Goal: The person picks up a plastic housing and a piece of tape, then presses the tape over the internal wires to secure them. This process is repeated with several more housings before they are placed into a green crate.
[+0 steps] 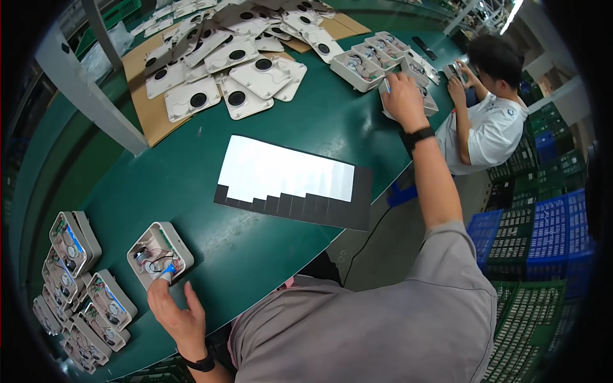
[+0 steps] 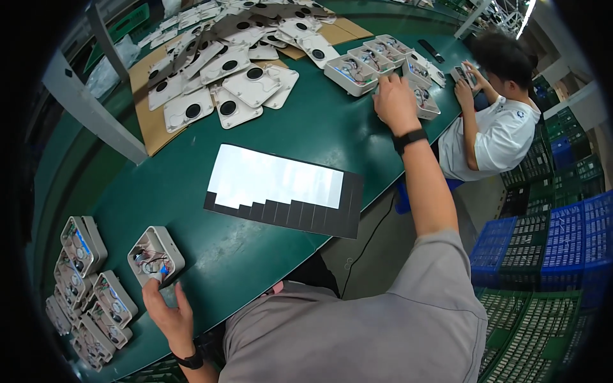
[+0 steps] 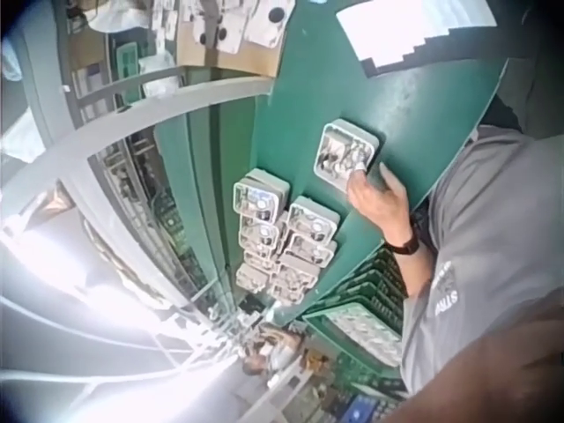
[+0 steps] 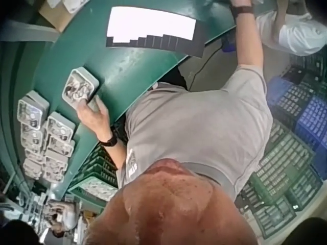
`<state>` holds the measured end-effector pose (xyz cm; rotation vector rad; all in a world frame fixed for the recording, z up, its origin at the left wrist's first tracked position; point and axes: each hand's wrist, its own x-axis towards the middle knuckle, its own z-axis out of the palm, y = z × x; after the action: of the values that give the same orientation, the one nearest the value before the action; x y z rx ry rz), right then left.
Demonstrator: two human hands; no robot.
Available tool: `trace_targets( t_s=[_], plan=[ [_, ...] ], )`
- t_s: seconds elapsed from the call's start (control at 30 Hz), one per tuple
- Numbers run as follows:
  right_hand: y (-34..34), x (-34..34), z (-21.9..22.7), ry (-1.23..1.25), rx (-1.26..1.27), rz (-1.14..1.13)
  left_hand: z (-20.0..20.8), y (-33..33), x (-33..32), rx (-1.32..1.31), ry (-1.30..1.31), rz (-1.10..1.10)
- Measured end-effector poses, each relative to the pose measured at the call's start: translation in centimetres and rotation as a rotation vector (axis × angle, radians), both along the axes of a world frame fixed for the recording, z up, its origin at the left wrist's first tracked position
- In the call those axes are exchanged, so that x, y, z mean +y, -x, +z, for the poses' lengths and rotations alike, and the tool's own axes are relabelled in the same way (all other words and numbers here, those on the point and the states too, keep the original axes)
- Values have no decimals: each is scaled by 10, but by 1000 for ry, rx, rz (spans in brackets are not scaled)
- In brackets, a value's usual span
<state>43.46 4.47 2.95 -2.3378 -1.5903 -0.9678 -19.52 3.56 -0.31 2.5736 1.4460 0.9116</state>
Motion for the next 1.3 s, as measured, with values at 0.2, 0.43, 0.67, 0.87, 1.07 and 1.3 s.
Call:
trace_targets(
  t_s=[0.2, 0.43, 0.67, 0.87, 1.07, 1.3],
  plan=[
    [9, -55, -22, 165, 393, -160, -13, -26, 2, -88, -87, 13],
    [46, -60, -15, 339, 401, -66, -10, -46, 3, -249, -3, 7],
    [236, -11, 20, 553, 929, 821, -4, -35, 1, -339, 106, -281],
    [263, -6, -27, 374, 636, 809, 0, -16, -4, -251, 6, -291],
    [261, -6, -16, 463, 694, 805, -3, -6, -26, -261, 0, -136],
    [270, -9, -10, 472, 684, 730, 10, -36, -12, -481, -37, 62]
  ],
)
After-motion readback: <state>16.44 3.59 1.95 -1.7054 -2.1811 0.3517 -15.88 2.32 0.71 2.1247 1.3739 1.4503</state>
